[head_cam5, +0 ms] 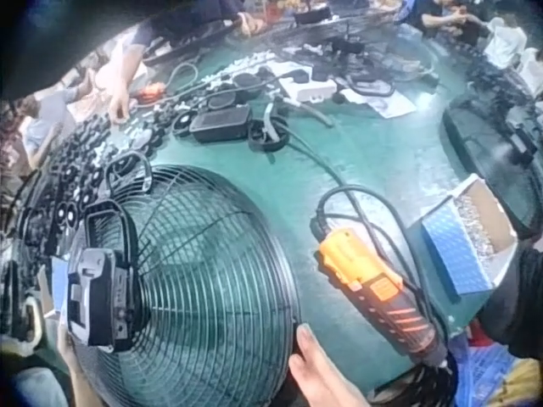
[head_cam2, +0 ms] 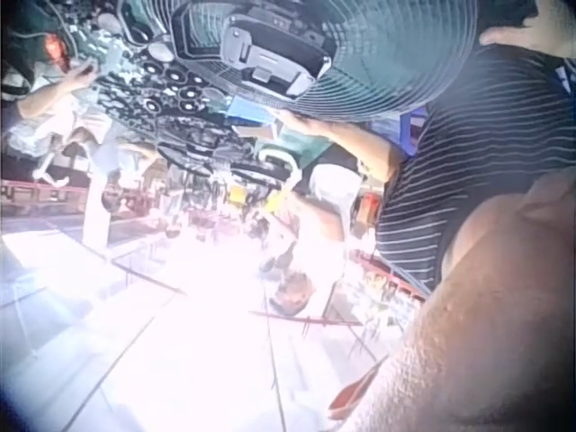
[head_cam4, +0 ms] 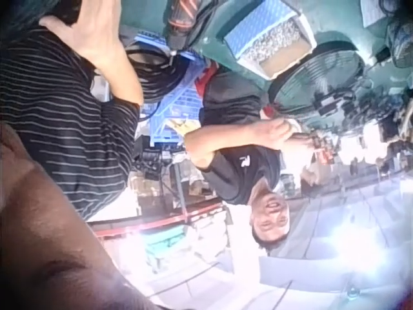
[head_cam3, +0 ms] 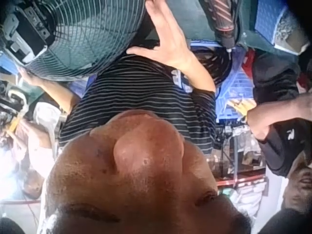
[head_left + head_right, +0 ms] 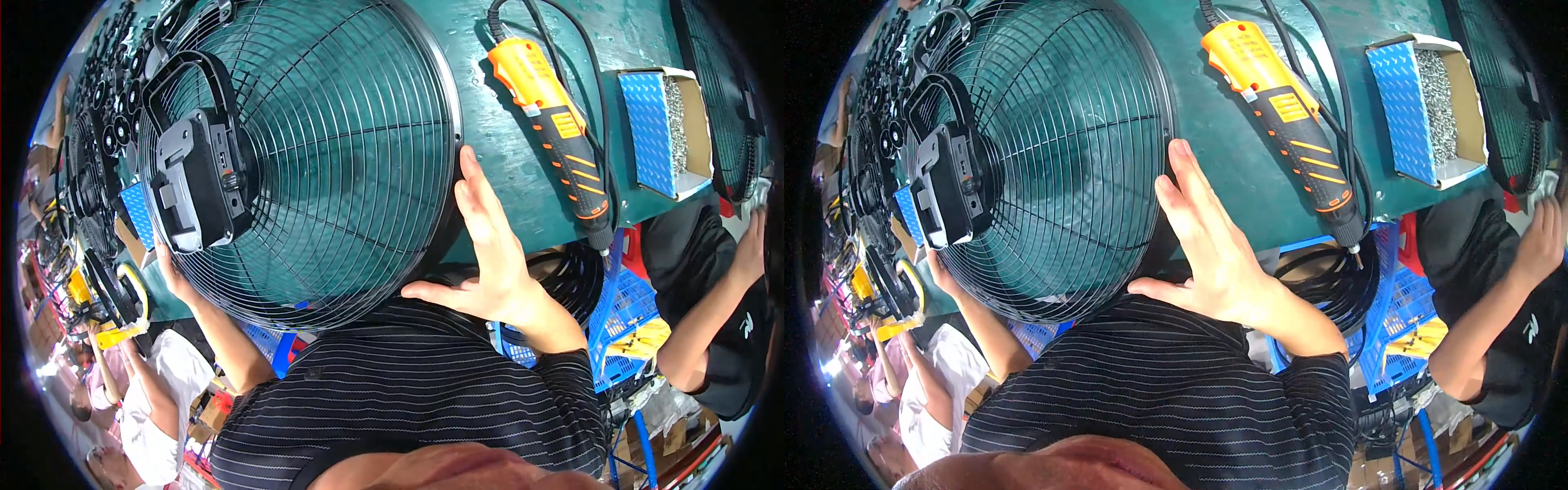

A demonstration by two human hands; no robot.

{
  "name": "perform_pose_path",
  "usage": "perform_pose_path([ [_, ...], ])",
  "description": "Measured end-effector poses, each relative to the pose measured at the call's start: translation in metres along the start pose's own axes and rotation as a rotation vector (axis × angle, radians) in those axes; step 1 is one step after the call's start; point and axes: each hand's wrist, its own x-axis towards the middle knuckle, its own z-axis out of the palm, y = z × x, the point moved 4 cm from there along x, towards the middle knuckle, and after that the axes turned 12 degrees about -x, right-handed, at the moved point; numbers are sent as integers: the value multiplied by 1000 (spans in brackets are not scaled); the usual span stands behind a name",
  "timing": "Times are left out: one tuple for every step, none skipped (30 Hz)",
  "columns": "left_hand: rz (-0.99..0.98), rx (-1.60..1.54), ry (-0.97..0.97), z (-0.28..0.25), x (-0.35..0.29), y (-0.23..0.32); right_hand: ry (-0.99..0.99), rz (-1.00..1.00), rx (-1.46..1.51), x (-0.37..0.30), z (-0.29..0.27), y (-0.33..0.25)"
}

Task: The recorder and colleagues assemble several large industrial fans by attaching the front and back grilles to the motor housing using screws and an electric screwdriver.

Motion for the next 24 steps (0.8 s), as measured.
perform_pose_path([
  [-15,-26,41,-4,0,-1,-7,-8,11,0,1,1],
  [21,47,16,-4,1,0,10,-28,6,0,0,1],
  [10,17,9,-4,1,0,28,-46,0,1,0,1],
  [-2,-14,1,-3,0,-1,26,-45,2,1,0,1],
  [-41,-68,65,-3,-1,-2,24,-45,-14,1,0,1],
  [-12,-49,-6,2,-3,0,28,-39,-37,1,0,1],
  [-15,-12,13,4,-4,0,21,-47,-33,2,0,0],
  [-17,25,31,7,-6,0,26,-47,-28,2,0,0],
  [-15,21,31,10,-7,1,31,-48,-25,2,0,-1],
  [-21,10,30,13,-8,1,32,-52,-27,2,-1,-2],
  [-28,-1,27,15,-9,1,26,-43,-28,3,-1,-2],
  [-26,-5,26,17,-9,2,21,-35,-30,3,-2,-2],
  [-11,9,3,20,-10,3,22,-39,-33,3,-2,-2],
  [-11,0,-9,21,-11,3,18,-32,-32,3,-2,-2],
  [5,21,-20,23,-12,4,4,-15,-40,3,-2,-1],
  [-16,5,-1,23,-13,3,14,-28,-33,3,-2,-2],
  [-37,-12,18,24,-13,3,-1,-22,-52,3,-2,-2],
  [-35,-16,19,26,-13,4,-3,-7,-75,2,-2,-2],
  [-15,-29,-9,30,-13,5,-16,-20,-74,2,-2,-4],
  [-27,-89,29,31,-13,5,0,-10,-45,3,-3,-5],
  [12,-56,-42,38,-13,6,12,13,-25,4,-5,-6],
  [27,-87,-83,43,-13,8,20,-7,-26,4,-10,-8],
  [9,-158,-94,46,-15,8,21,-9,-34,4,-17,-10],
  [33,-44,-105,48,-15,12,24,-12,-42,5,-24,-11],
])
